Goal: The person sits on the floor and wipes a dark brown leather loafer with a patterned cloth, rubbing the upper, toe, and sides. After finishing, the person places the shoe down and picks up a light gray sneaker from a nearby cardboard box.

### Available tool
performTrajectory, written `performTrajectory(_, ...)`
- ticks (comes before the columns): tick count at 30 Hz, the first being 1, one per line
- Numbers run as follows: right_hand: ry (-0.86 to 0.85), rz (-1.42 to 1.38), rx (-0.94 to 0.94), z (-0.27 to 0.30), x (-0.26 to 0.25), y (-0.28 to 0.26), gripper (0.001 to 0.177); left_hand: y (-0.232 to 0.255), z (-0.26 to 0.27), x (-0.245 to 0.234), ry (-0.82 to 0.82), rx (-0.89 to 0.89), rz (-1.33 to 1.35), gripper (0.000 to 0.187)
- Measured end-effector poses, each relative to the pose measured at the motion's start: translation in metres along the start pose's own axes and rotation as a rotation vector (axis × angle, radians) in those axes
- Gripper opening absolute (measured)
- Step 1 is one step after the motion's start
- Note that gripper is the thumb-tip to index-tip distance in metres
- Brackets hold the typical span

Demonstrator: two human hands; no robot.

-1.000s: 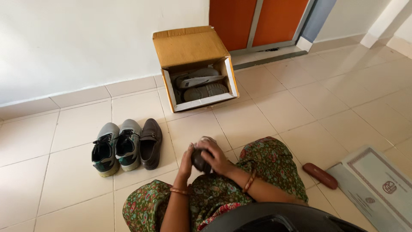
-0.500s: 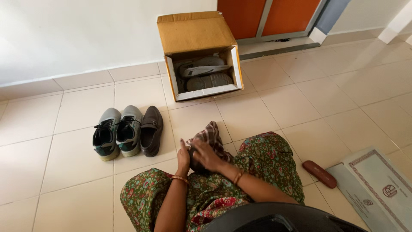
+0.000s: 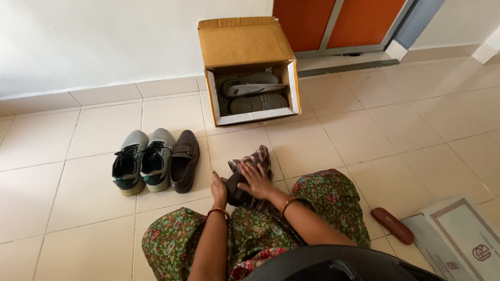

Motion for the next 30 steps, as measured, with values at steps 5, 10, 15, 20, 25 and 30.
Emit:
performTrajectory(5, 0.111, -0.039, 0.157, -0.031, -0.011, 0.043, 0.085, -0.003, -0.002, 0.002, 0.018, -0.035, -0.076, 0.076)
performTrajectory(10, 0.655, -0.453, 0.251, -0.022, -0.022, 0.087, 0.050, -0.005, 0.000, 0.004, -0.016, -0.076, -0.108, 0.071)
performTrajectory(15, 0.973, -1.103, 0.746, 0.026, -0.031, 0.148, 0.016, -0.001, -0.002, 0.010, -0.043, 0.030, 0.070, 0.063)
performTrajectory(20, 1.317, -1.815, 0.632, 0.076, -0.082, 0.188, 0.015, 0.001, -0.004, 0.004, 0.048, 0.092, 0.189, 0.062)
performTrajectory(25, 1.160, -0.948, -0.120, 0.112, -0.144, 0.151, 0.013, -0.001, -0.007, 0.004, 0.014, 0.010, 0.157, 0.051)
performTrajectory(30, 0.524, -0.934, -0.210, 0.083, -0.084, 0.069, 0.017, 0.000, 0.003, 0.024, -0.152, 0.124, -0.223, 0.053)
Point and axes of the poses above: each hand's wrist, its own z-axis away from the middle knuckle, its own x-axis out of the palm, y = z × x, the point moved 4 cm from there along -z, towards the middle knuckle, and after that the axes turned 4 degrees about -z, right-handed, at the moved point
